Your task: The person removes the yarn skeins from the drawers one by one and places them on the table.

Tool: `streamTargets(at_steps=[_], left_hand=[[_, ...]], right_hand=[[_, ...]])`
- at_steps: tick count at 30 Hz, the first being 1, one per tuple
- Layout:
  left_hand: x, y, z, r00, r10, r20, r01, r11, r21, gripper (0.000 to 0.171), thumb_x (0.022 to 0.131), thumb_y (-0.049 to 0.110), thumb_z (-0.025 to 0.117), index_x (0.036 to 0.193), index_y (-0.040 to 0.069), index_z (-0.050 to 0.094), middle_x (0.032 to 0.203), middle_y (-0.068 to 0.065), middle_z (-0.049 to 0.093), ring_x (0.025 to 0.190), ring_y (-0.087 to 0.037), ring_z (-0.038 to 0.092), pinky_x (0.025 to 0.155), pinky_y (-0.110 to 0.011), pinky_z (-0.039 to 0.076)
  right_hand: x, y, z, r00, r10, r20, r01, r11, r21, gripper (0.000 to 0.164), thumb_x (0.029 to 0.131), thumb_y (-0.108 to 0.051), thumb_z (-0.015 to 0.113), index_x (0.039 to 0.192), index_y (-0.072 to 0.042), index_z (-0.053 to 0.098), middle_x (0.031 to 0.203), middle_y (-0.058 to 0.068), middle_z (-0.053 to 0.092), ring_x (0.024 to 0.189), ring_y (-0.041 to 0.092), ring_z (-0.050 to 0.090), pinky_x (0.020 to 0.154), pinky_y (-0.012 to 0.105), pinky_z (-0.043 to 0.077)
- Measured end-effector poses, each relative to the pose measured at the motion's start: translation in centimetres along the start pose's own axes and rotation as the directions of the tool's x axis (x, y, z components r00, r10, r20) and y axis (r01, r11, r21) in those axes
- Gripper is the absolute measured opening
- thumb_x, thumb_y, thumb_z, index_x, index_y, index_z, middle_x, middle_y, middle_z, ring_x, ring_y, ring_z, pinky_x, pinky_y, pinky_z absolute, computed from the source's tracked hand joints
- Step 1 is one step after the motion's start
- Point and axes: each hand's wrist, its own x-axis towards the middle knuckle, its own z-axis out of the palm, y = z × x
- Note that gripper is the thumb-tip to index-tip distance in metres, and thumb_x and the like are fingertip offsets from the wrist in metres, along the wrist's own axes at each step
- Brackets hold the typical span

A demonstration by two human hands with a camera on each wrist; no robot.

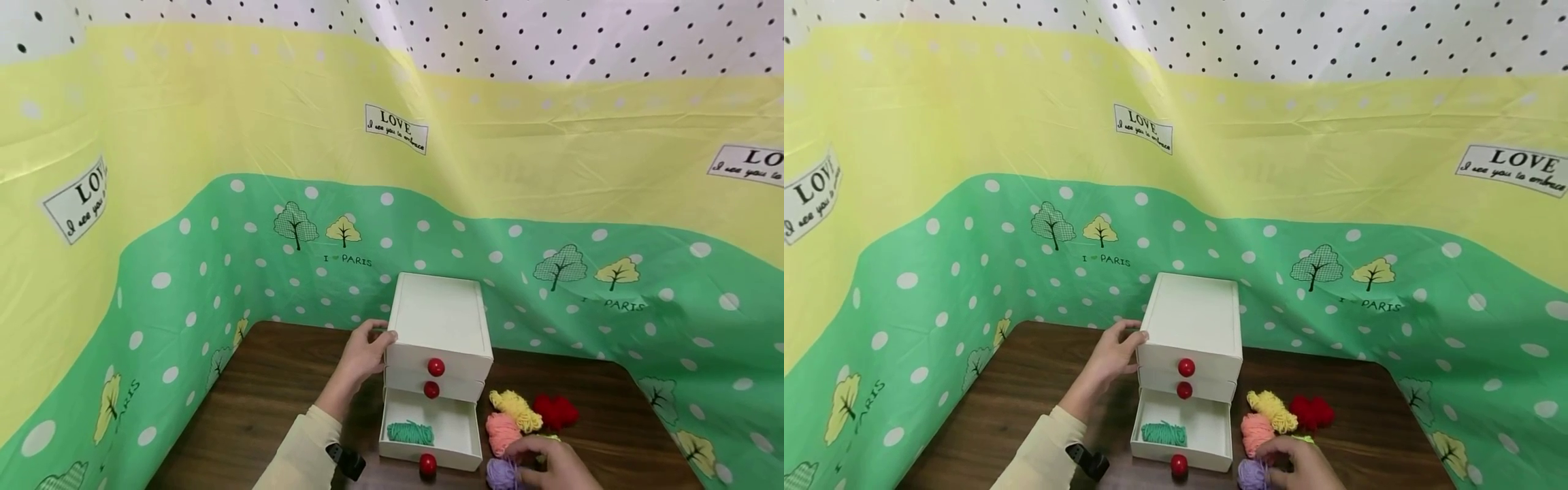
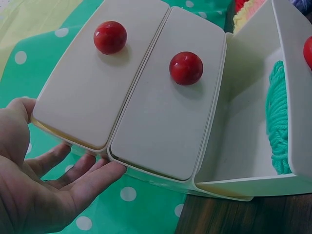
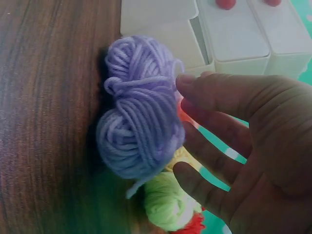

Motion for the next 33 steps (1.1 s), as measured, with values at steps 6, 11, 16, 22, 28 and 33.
streamTargets(at_steps=[6, 11, 16, 22, 28, 33], left_hand=[[-0.1, 0.1, 0.0, 1.000, -0.009, 0.002, 0.009, 1.000, -0.007, 0.046, 0.098, 0.034, 0.067, 0.136, 0.009, 0.058, 0.118, -0.016, 0.058, 0.103, -0.028, 0.062, 0.087, -0.056, 0.059], [-0.1, 0.2, 0.0, 1.000, -0.002, 0.002, 0.002, 1.000, -0.005, 0.046, 0.098, 0.034, 0.067, 0.136, 0.009, 0.058, 0.116, -0.016, 0.058, 0.101, -0.027, 0.061, 0.084, -0.053, 0.060], [-0.1, 0.2, 0.0, 1.000, -0.003, 0.001, 0.003, 1.000, -0.002, 0.047, 0.098, 0.034, 0.067, 0.137, 0.008, 0.058, 0.116, -0.016, 0.058, 0.100, -0.027, 0.061, 0.084, -0.053, 0.060], [-0.2, 0.2, 0.0, 1.000, -0.008, 0.004, 0.008, 1.000, -0.001, 0.047, 0.098, 0.033, 0.067, 0.136, 0.008, 0.058, 0.117, -0.017, 0.058, 0.101, -0.028, 0.062, 0.084, -0.053, 0.060], [-0.1, 0.1, 0.0, 1.000, -0.013, 0.008, 0.013, 1.000, -0.005, 0.046, 0.098, 0.033, 0.066, 0.136, 0.008, 0.059, 0.116, -0.017, 0.057, 0.102, -0.028, 0.062, 0.085, -0.054, 0.060], [0.0, 0.2, 0.0, 1.000, -0.013, 0.004, 0.013, 1.000, 0.002, 0.047, 0.098, 0.034, 0.066, 0.136, 0.008, 0.058, 0.117, -0.017, 0.057, 0.103, -0.028, 0.062, 0.087, -0.057, 0.058]], right_hand=[[0.0, -1.0, -0.3, 1.000, -0.003, -0.026, 0.002, 0.999, -0.035, 0.025, 0.087, -0.025, 0.082, 0.108, -0.015, 0.076, 0.106, 0.001, 0.074, 0.093, 0.002, 0.063, 0.077, 0.026, 0.054], [-0.1, -2.4, -0.4, 0.997, -0.013, -0.078, 0.009, 0.999, -0.053, 0.031, 0.087, -0.030, 0.082, 0.111, -0.012, 0.075, 0.107, 0.003, 0.074, 0.092, 0.004, 0.063, 0.077, 0.026, 0.056], [0.1, -4.1, -0.1, 0.987, -0.055, -0.148, 0.048, 0.997, -0.055, 0.034, 0.089, -0.029, 0.080, 0.115, -0.009, 0.075, 0.111, 0.008, 0.075, 0.089, 0.001, 0.062, 0.074, 0.027, 0.057], [0.9, -5.7, 0.8, 0.965, -0.111, -0.236, 0.111, 0.994, -0.012, 0.035, 0.090, -0.028, 0.080, 0.120, -0.012, 0.075, 0.118, 0.013, 0.074, 0.091, 0.002, 0.065, 0.070, 0.025, 0.058], [1.9, -6.7, 2.2, 0.976, -0.042, -0.215, 0.051, 0.998, 0.035, 0.043, 0.089, -0.032, 0.081, 0.125, -0.011, 0.072, 0.117, 0.015, 0.070, 0.085, 0.003, 0.065, 0.066, 0.024, 0.057], [2.8, -7.2, 3.5, 0.974, -0.030, -0.223, 0.043, 0.998, 0.054, 0.046, 0.088, -0.040, 0.080, 0.125, -0.015, 0.071, 0.109, 0.007, 0.068, 0.085, 0.004, 0.062, 0.068, 0.024, 0.056]])
